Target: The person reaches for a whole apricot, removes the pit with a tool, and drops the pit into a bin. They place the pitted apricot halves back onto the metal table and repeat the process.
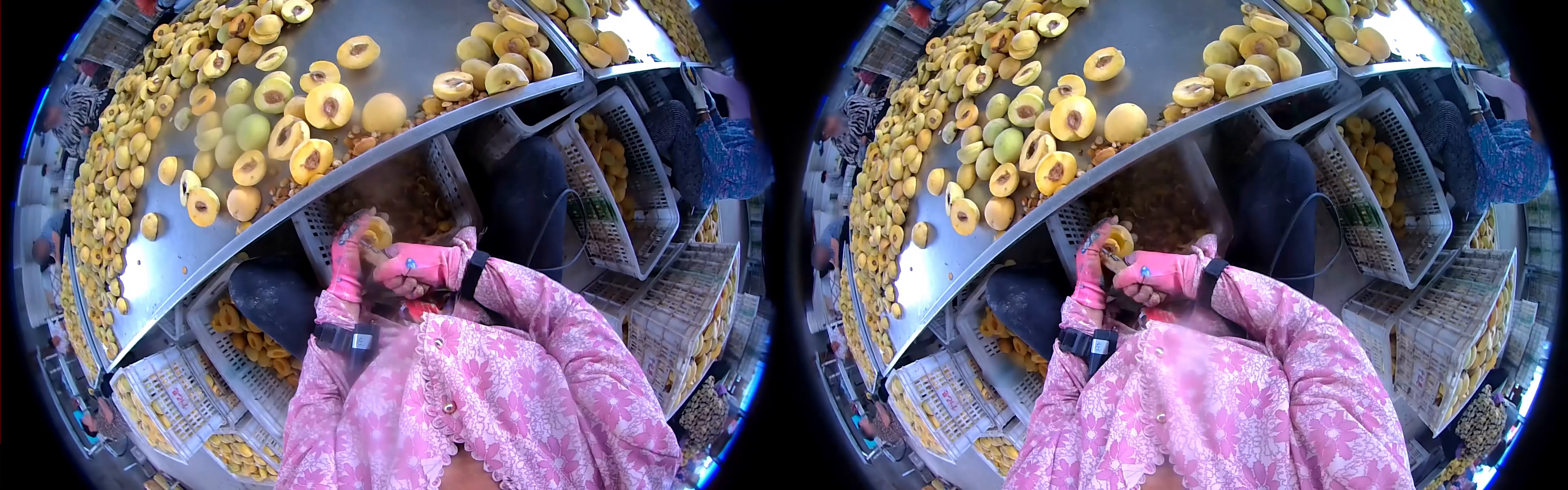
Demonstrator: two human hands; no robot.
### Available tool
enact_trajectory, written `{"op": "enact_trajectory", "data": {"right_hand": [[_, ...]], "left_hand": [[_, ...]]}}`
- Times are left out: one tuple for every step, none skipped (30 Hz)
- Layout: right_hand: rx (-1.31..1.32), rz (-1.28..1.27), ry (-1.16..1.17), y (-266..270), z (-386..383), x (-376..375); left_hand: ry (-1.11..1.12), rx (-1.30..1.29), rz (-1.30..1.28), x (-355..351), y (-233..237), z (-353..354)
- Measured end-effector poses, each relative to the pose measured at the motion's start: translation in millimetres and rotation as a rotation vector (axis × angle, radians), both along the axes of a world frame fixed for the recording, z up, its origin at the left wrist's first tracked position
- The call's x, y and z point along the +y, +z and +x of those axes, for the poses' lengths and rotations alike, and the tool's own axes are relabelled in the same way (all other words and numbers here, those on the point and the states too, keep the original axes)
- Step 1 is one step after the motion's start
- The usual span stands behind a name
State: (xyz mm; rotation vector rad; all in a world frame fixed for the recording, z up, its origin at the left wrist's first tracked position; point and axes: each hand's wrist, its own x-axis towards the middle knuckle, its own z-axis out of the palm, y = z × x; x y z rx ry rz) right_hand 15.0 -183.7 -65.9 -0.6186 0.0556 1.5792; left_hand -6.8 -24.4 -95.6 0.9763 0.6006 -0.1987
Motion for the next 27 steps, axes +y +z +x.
{"op": "enact_trajectory", "data": {"right_hand": [[-0.021, -0.009, -0.017, 5, -1, 0], [-0.041, -0.018, -0.034, 9, -2, -1], [-0.062, -0.027, -0.045, 12, -1, -3], [-0.077, -0.025, -0.048, 14, 0, -5], [-0.127, -0.026, -0.059, 19, 3, -9], [-0.176, -0.025, -0.067, 28, 8, -15], [-0.226, -0.025, -0.071, 34, 13, -19], [-0.244, -0.19, -0.079, 21, 17, -20], [-0.596, -0.411, -0.089, 6, 19, -16], [-1.008, -0.511, -0.008, -39, 9, -20], [-1.429, -0.601, 0.071, -73, 5, -22], [-1.16, -0.682, 0.239, -5, 10, -14], [-1.202, -0.692, 0.211, -20, 3, -13], [-1.158, -0.695, 0.242, -9, 3, -11], [-1.114, -0.696, 0.27, 2, 4, -10], [-1.176, -0.677, 0.262, -5, 2, -9], [-1.234, -0.659, 0.247, -18, -1, -10], [-1.293, -0.641, 0.233, -25, -4, -8], [-1.253, -0.63, 0.223, -22, -3, -5], [-1.212, -0.622, 0.214, -16, -2, -2], [-1.173, -0.616, 0.207, -13, -2, 0], [-1.164, -0.614, 0.169, -14, -2, 1], [-1.1, -0.622, 0.156, -10, 0, 2], [-1.037, -0.631, 0.143, -3, 3, 2], [-0.972, -0.64, 0.129, 1, 4, 3], [-1.033, -0.631, 0.095, 0, 3, 1], [-1.095, -0.621, 0.06, -4, 1, -2]], "left_hand": [[0.026, -0.03, -0.06, -1, 0, -1], [0.053, -0.059, -0.119, -1, 0, -1], [0.11, -0.032, -0.036, 0, -6, 1], [0.168, -0.004, 0.05, 2, -14, 4], [0.226, 0.023, 0.138, 7, -20, 6], [0.229, -0.062, 0.258, 7, -12, 4], [0.144, -0.151, 0.5, 10, 0, 3], [0.056, -0.233, 0.743, 14, 14, -1], [-0.039, -0.309, 0.988, 17, 31, -5], [-0.047, -0.313, 0.985, 23, 52, -10], [0.007, -0.26, 0.887, 28, 84, -13], [0.051, -0.329, 0.992, 45, 100, -21], [0.141, -0.353, 1.065, 68, 112, -31], [0.124, -0.262, 1.308, 96, 128, -44], [0.199, -0.156, 1.558, 118, 143, -50], [0.156, -0.091, 1.667, 149, 145, -61], [-0.038, 0.121, 1.949, 171, 152, -69], [-0.043, 0.134, 2.049, 193, 147, -71], [-0.048, 0.147, 2.146, 202, 145, -66], [-0.042, 0.127, 1.999, 207, 140, -55], [-0.032, 0.107, 1.85, 201, 139, -33], [-0.106, 0.141, 1.843, 191, 138, -9], [-0.181, 0.173, 1.834, 179, 136, 18], [-0.252, 0.252, 1.767, 171, 128, 44], [-0.323, 0.328, 1.696, 167, 117, 64], [-0.359, 0.339, 1.712, 164, 112, 72], [-0.393, 0.348, 1.729, 161, 110, 80]]}}
